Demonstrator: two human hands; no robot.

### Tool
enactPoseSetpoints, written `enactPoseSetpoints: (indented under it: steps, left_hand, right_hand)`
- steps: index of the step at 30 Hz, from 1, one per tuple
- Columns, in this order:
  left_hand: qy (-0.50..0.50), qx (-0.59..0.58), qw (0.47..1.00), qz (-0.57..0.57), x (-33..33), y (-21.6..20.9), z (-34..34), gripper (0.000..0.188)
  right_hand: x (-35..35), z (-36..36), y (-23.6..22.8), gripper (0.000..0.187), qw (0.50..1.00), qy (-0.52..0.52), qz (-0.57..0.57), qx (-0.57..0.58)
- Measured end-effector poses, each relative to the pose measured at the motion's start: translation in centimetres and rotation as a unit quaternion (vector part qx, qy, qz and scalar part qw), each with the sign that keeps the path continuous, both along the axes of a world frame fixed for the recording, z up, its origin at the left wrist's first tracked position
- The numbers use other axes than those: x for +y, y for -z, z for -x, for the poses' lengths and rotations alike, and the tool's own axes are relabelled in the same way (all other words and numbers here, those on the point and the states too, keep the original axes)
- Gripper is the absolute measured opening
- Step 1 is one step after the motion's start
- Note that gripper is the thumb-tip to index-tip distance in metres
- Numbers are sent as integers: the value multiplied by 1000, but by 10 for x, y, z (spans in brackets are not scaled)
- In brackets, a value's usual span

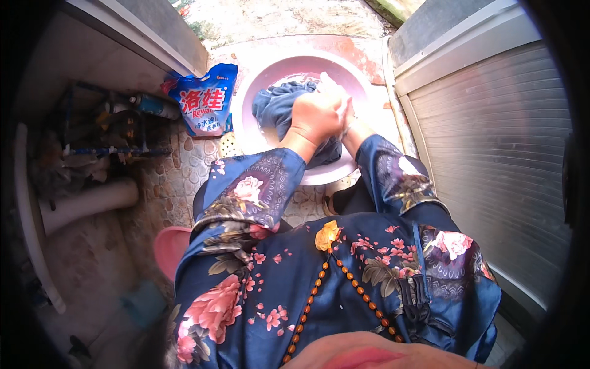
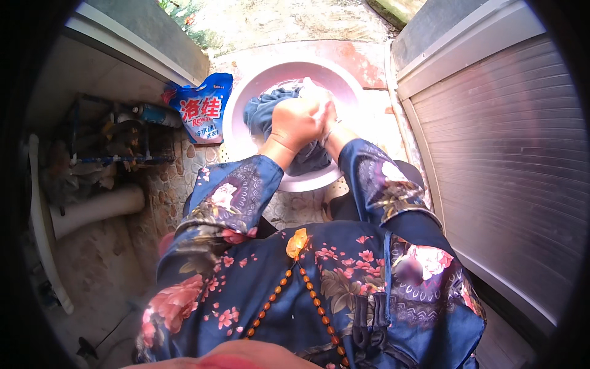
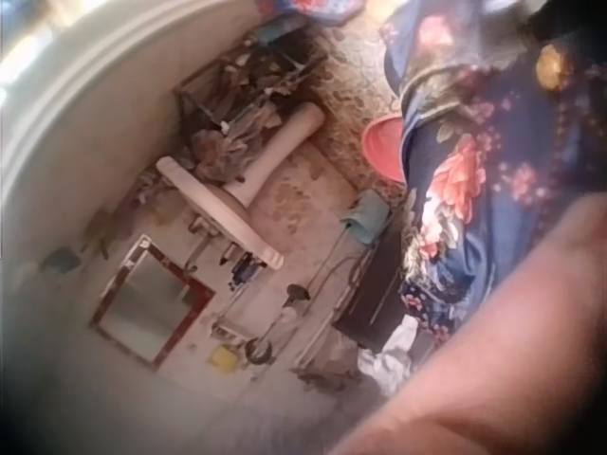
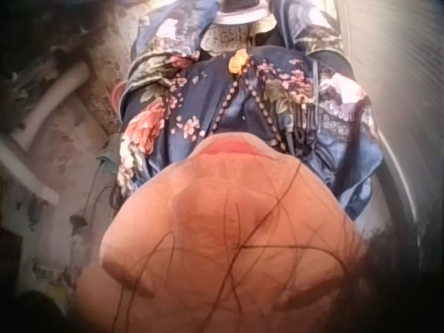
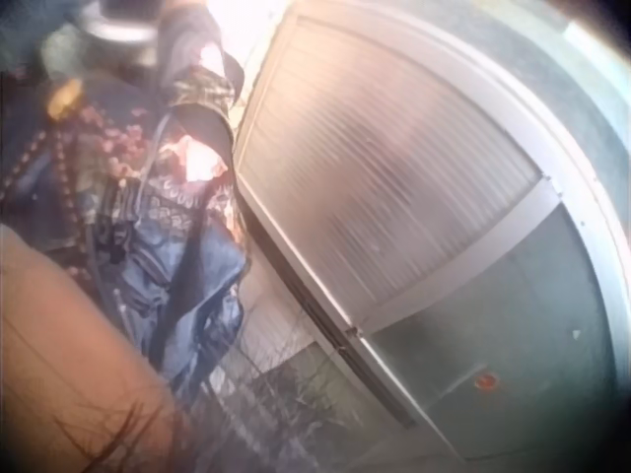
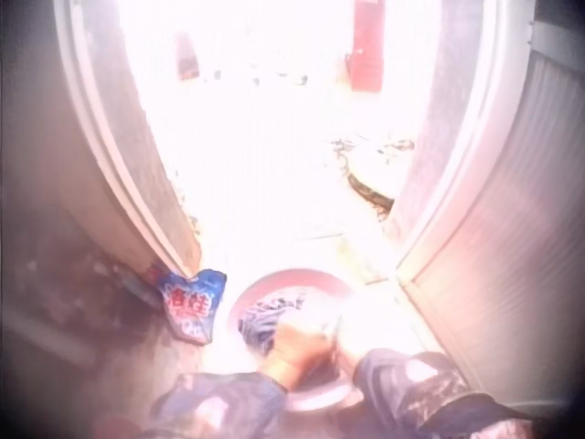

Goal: The person washes dark-colored garments by hand in a red basin, scrubbing and rinsing them with water. They then transfer the wet clothes to a white basin and continue scrubbing with a yellow sponge.

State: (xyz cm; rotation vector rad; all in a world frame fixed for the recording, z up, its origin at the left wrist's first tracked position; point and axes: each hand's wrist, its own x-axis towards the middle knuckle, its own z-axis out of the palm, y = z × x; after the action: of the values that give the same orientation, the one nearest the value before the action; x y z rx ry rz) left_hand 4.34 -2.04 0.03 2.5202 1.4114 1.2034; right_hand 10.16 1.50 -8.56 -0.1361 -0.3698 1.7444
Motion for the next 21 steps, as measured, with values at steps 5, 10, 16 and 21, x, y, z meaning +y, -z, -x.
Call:
enactPoseSetpoints:
  steps: [5,10,16,21]
  left_hand:
    - [-136,-41,990,2,35,-12,34,36]
    - [-5,1,1000,-24,0,11,5,15]
    - [-130,-33,991,-17,27,-8,28,32]
    - [-69,-20,996,-43,17,1,15,29]
  right_hand:
    - [-27,-5,-52,22,963,72,71,-249]
    - [4,-28,23,20,987,-70,-30,-145]
    - [-21,-5,-51,24,945,62,105,-303]
    - [-6,-17,-28,23,948,25,49,-312]
